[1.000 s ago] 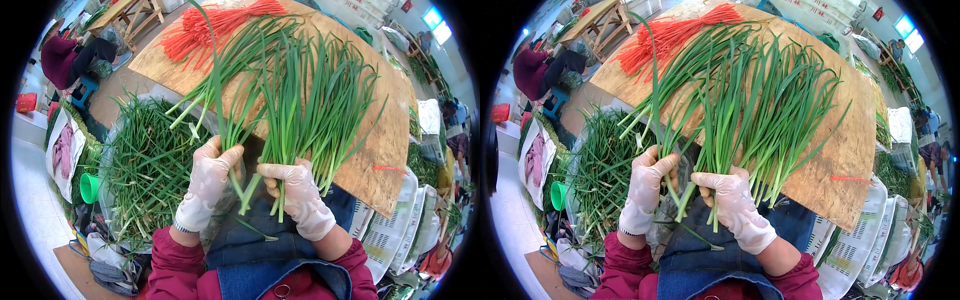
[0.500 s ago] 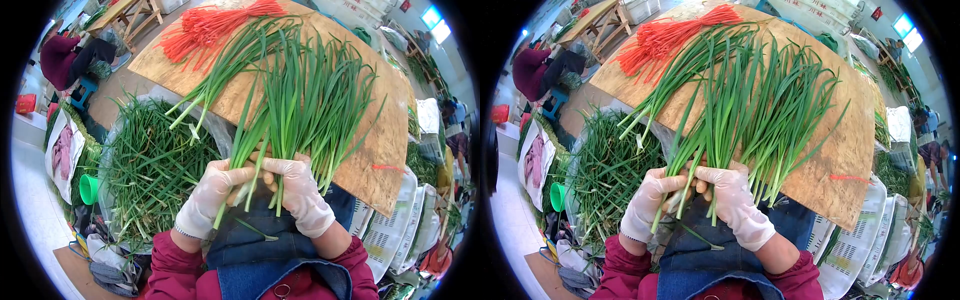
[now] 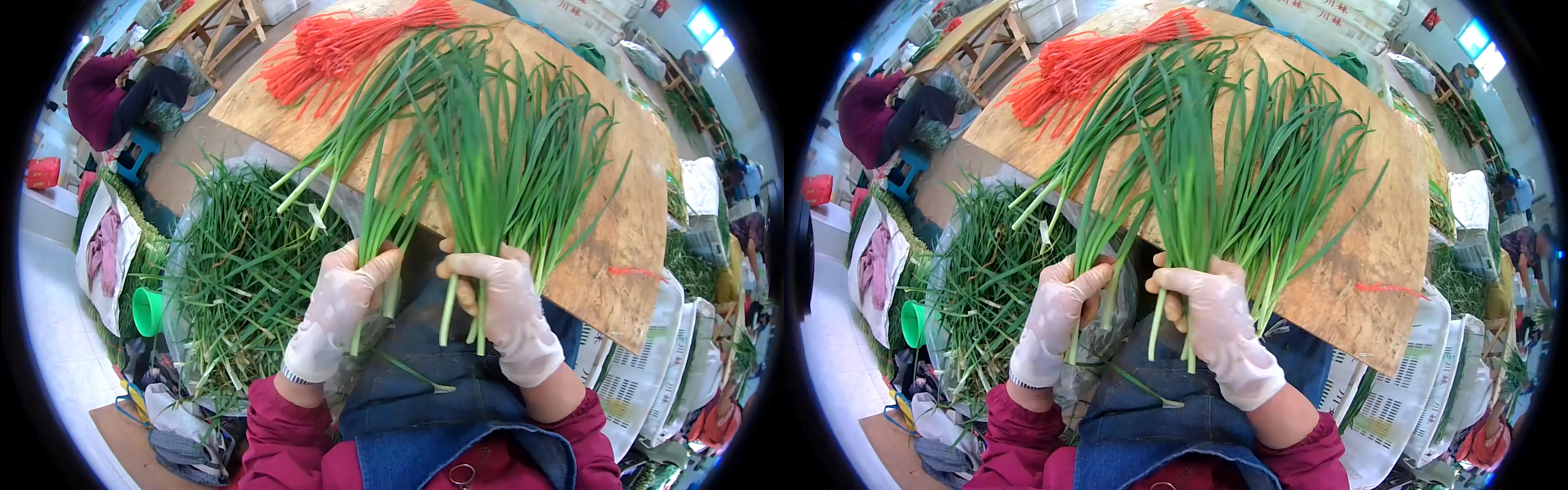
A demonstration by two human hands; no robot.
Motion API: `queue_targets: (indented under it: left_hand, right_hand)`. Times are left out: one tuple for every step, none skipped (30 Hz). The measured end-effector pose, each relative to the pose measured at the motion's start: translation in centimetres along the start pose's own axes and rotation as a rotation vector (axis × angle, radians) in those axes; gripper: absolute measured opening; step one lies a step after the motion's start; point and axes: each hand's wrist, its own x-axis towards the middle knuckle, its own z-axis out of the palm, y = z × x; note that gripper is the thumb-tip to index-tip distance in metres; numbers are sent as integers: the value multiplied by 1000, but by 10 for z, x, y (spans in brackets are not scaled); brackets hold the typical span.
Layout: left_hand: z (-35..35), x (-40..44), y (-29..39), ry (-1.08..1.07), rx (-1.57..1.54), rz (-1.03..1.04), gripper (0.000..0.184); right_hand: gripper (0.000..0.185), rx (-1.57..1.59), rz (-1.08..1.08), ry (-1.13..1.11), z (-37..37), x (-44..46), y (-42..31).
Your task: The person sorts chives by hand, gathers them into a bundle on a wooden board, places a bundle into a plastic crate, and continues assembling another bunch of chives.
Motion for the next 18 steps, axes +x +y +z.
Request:
queue_targets:
  left_hand:
    - [-3, 0, 1, 10, 71, -5, 16]
    - [-4, 0, -2, 4, 41, 16, 17]
    - [-5, 1, -6, -4, 13, 39, 18]
    - [-6, 2, -9, -12, -14, 62, 20]
    - [-10, 3, -12, -39, -24, 20, 20]
    - [-15, 5, -14, -66, -36, -22, 21]
    - [-17, 6, -15, -91, -49, -63, 22]
    - [-14, 6, -13, -80, -75, -92, 24]
    - [-12, 5, -12, -89, -88, -82, 24]
    - [-10, 5, -11, -99, -101, -73, 24]
    - [-9, 5, -11, -109, -115, -64, 25]
    - [-8, 5, -11, -121, -135, -65, 25]
    - [-6, 7, -10, -134, -155, -66, 25]
    - [-5, 8, -10, -149, -176, -66, 24]
    - [-3, 9, -9, -161, -173, -59, 24]
    - [-2, 10, -9, -172, -172, -51, 25]
    - [0, 10, -8, -182, -170, -43, 25]
    - [1, 9, -8, -204, -170, -56, 26]
  right_hand:
    - [21, 64, 18, -34, -2, -5, -5]
    - [19, 141, 26, -81, -3, -6, -4]
    - [17, 220, 31, -127, -4, -7, -3]
    - [16, 228, 59, -137, -4, -7, -1]
    - [15, 236, 86, -148, -2, -5, 2]
    - [14, 243, 113, -159, 0, -5, 4]
    - [14, 225, 125, -138, 3, -5, 6]
    - [13, 206, 136, -118, 6, -7, 9]
    - [13, 186, 149, -99, 8, -9, 12]
    - [15, 140, 154, -90, 8, -9, 15]
    - [16, 96, 147, -104, 7, -9, 15]
    - [17, 52, 140, -116, 7, -9, 16]
    - [17, 7, 132, -128, 6, -9, 16]
    - [21, -46, 117, -129, 7, -11, 14]
    - [22, -74, 104, -129, 7, -11, 14]
    - [23, -102, 91, -130, 7, -11, 15]
    - [23, -130, 79, -132, 7, -11, 17]
    - [22, -127, 64, -119, 7, -9, 22]
